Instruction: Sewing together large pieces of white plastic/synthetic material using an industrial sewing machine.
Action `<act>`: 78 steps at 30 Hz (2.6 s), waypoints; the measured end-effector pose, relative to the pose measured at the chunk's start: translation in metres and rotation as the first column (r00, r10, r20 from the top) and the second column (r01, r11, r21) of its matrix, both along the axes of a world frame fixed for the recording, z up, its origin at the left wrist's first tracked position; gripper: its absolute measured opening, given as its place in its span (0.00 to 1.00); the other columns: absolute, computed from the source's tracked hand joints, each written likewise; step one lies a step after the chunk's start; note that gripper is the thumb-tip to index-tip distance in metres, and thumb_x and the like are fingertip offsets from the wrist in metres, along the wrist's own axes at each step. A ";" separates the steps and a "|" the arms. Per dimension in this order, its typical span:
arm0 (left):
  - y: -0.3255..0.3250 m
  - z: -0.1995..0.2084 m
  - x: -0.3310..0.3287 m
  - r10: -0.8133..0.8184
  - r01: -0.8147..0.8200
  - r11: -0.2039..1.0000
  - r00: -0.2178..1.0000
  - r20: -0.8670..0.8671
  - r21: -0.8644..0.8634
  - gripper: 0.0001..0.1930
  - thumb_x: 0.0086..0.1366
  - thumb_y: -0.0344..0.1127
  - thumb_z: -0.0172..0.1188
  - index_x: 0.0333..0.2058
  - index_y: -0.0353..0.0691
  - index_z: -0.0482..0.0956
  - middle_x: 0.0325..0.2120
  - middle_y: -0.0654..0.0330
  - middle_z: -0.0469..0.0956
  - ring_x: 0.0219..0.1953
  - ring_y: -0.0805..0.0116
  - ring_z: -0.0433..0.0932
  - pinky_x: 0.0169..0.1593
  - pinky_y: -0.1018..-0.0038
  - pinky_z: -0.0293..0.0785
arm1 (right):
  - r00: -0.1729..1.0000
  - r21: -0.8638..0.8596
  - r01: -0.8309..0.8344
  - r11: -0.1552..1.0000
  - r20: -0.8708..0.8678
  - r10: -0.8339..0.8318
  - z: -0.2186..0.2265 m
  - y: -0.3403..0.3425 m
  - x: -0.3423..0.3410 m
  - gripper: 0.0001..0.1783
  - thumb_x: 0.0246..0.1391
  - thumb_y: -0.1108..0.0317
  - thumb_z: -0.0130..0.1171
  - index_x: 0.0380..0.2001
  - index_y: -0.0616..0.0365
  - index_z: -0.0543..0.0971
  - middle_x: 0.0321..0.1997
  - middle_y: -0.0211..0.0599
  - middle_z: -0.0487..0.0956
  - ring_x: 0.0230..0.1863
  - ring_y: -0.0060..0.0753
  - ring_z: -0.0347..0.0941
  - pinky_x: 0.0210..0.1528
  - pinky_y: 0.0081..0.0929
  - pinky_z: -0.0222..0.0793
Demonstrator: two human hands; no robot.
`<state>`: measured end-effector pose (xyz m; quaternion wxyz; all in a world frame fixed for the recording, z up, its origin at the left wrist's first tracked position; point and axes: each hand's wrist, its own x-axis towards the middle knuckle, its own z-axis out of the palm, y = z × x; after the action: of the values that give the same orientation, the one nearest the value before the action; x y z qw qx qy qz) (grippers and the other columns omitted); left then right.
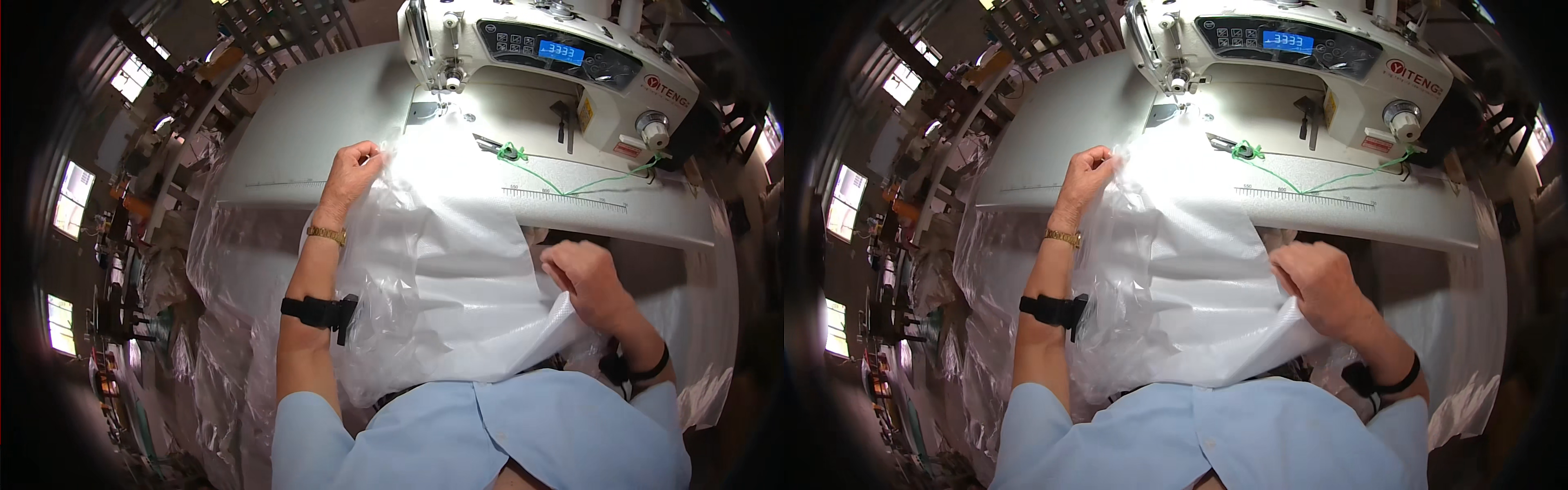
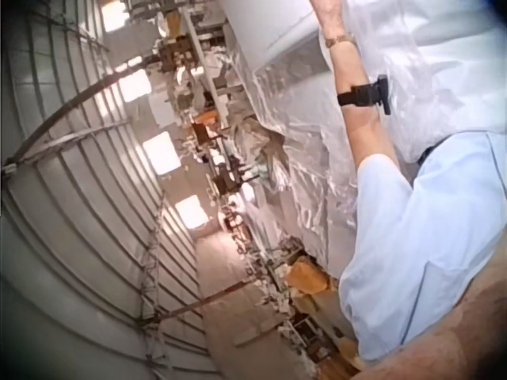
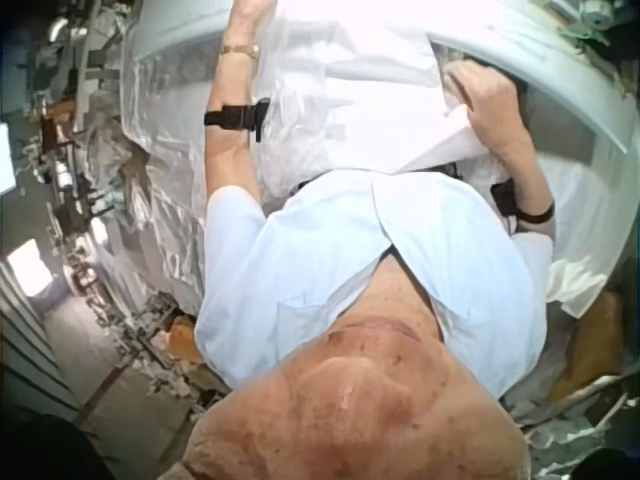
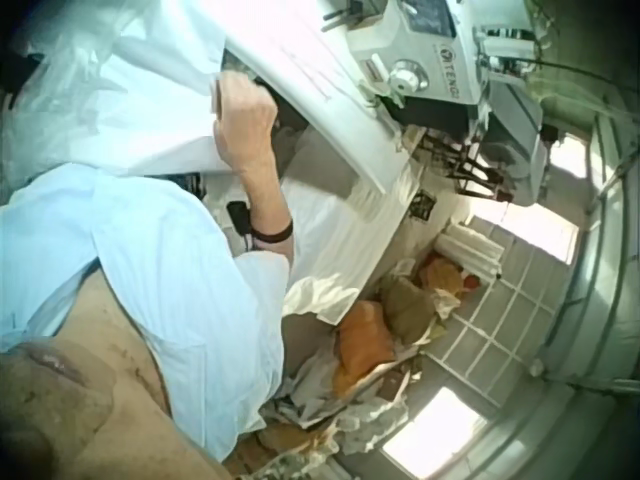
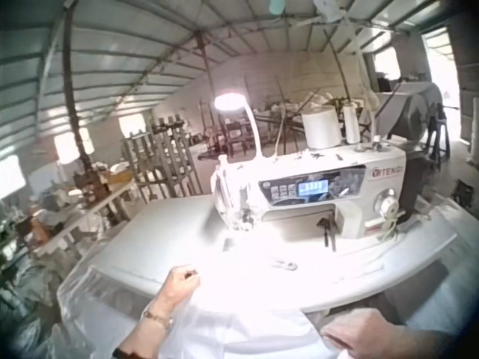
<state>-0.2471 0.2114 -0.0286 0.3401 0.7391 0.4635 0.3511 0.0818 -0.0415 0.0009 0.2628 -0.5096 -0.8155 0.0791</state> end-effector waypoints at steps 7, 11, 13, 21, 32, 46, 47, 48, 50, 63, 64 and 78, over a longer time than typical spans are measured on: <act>-0.007 0.030 0.009 -0.050 0.051 0.999 0.997 0.057 -0.017 0.12 0.60 0.38 0.65 0.24 0.37 0.77 0.18 0.72 0.70 0.23 0.83 0.61 0.27 0.79 0.58 | 0.746 -0.133 -0.662 0.737 -0.214 0.631 0.079 0.070 -0.042 0.17 0.59 0.64 0.59 0.49 0.59 0.75 0.39 0.41 0.79 0.39 0.46 0.77 0.43 0.42 0.72; -0.015 0.035 0.009 -0.053 0.053 0.999 0.994 0.091 0.007 0.12 0.61 0.37 0.66 0.24 0.37 0.77 0.18 0.74 0.69 0.23 0.84 0.61 0.27 0.80 0.57 | 0.943 -0.366 -0.331 0.870 -0.165 0.290 0.059 0.108 -0.066 0.29 0.57 0.63 0.64 0.59 0.62 0.69 0.54 0.48 0.75 0.47 0.39 0.76 0.51 0.34 0.73; -0.024 0.042 0.008 -0.044 0.045 0.999 0.994 0.104 -0.006 0.12 0.61 0.37 0.66 0.23 0.37 0.77 0.18 0.74 0.68 0.23 0.85 0.61 0.26 0.81 0.57 | 0.963 -0.458 -0.184 0.870 -0.262 0.066 0.034 0.124 -0.077 0.32 0.57 0.61 0.65 0.61 0.64 0.67 0.58 0.51 0.73 0.49 0.35 0.76 0.53 0.32 0.72; -0.032 0.051 0.012 -0.142 0.141 0.990 0.971 0.192 0.018 0.13 0.62 0.35 0.67 0.21 0.38 0.76 0.17 0.77 0.67 0.22 0.87 0.59 0.25 0.83 0.54 | 0.487 -0.409 -0.455 0.791 -0.858 -0.163 -0.014 0.131 -0.117 0.22 0.58 0.63 0.64 0.50 0.67 0.74 0.41 0.36 0.77 0.37 0.21 0.73 0.40 0.19 0.70; -0.032 0.034 0.011 -0.058 0.058 0.998 0.988 0.141 0.001 0.13 0.62 0.35 0.68 0.21 0.39 0.77 0.18 0.74 0.71 0.23 0.86 0.64 0.27 0.85 0.58 | 0.920 -0.205 0.019 0.978 -0.380 -0.098 -0.021 0.113 -0.087 0.12 0.59 0.64 0.56 0.29 0.61 0.79 0.21 0.43 0.78 0.21 0.37 0.74 0.30 0.32 0.70; -0.049 0.044 0.012 -0.127 0.123 0.992 0.969 0.211 0.029 0.13 0.60 0.34 0.70 0.20 0.41 0.76 0.16 0.76 0.66 0.21 0.86 0.59 0.26 0.83 0.55 | 0.819 -0.155 0.297 0.942 -0.465 -0.335 -0.003 0.174 -0.054 0.21 0.58 0.60 0.61 0.47 0.66 0.77 0.37 0.40 0.82 0.37 0.31 0.78 0.44 0.28 0.72; -0.047 0.042 0.012 -0.129 0.127 0.992 0.967 0.220 0.023 0.13 0.60 0.34 0.70 0.21 0.41 0.76 0.16 0.76 0.66 0.21 0.86 0.58 0.26 0.83 0.54 | 0.821 -0.159 0.293 0.943 -0.464 -0.334 -0.005 0.178 -0.051 0.21 0.58 0.60 0.61 0.47 0.66 0.77 0.37 0.40 0.82 0.37 0.31 0.78 0.44 0.28 0.72; -0.048 0.041 0.011 -0.133 0.132 0.991 0.964 0.230 0.018 0.13 0.60 0.33 0.70 0.21 0.41 0.76 0.16 0.77 0.66 0.21 0.86 0.58 0.26 0.83 0.54 | 0.673 -0.296 0.079 0.952 -0.689 -0.270 -0.009 0.183 -0.046 0.17 0.59 0.62 0.61 0.45 0.65 0.78 0.36 0.35 0.82 0.36 0.25 0.76 0.43 0.25 0.71; -0.047 0.043 0.009 -0.133 0.137 0.991 0.965 0.225 -0.001 0.12 0.60 0.33 0.70 0.21 0.40 0.76 0.18 0.75 0.68 0.23 0.85 0.61 0.28 0.84 0.58 | 0.449 -0.355 -0.157 0.922 -0.857 -0.253 -0.009 0.187 -0.044 0.14 0.59 0.64 0.61 0.43 0.63 0.79 0.35 0.30 0.81 0.36 0.19 0.74 0.42 0.21 0.70; -0.056 0.083 0.032 -0.309 0.261 0.936 0.930 0.198 0.236 0.09 0.57 0.33 0.71 0.24 0.37 0.80 0.39 0.63 0.81 0.44 0.73 0.76 0.53 0.72 0.70 | 0.323 -0.269 -0.381 0.885 -0.935 -0.145 0.027 0.165 -0.075 0.12 0.61 0.62 0.60 0.31 0.59 0.82 0.30 0.22 0.78 0.33 0.12 0.69 0.38 0.16 0.65; -0.056 0.085 0.035 -0.323 0.275 0.932 0.926 0.197 0.238 0.09 0.57 0.33 0.71 0.24 0.37 0.80 0.39 0.63 0.81 0.44 0.73 0.76 0.53 0.72 0.70 | 0.321 -0.267 -0.368 0.891 -0.935 -0.148 0.027 0.165 -0.074 0.12 0.61 0.62 0.60 0.31 0.59 0.82 0.30 0.22 0.78 0.33 0.12 0.69 0.38 0.16 0.65; -0.066 0.084 0.046 -0.256 0.268 0.963 0.908 0.332 0.007 0.06 0.63 0.29 0.66 0.27 0.37 0.80 0.25 0.70 0.78 0.30 0.84 0.73 0.38 0.84 0.69 | 0.375 -0.221 -0.314 0.923 -0.922 -0.093 0.017 0.153 -0.072 0.20 0.64 0.52 0.56 0.31 0.59 0.82 0.26 0.20 0.74 0.29 0.12 0.64 0.32 0.18 0.63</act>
<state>-0.2012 0.1455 0.0559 0.4711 0.7185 0.3033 0.4122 0.0100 0.1116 0.0184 0.5661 -0.3605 -0.5338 0.5144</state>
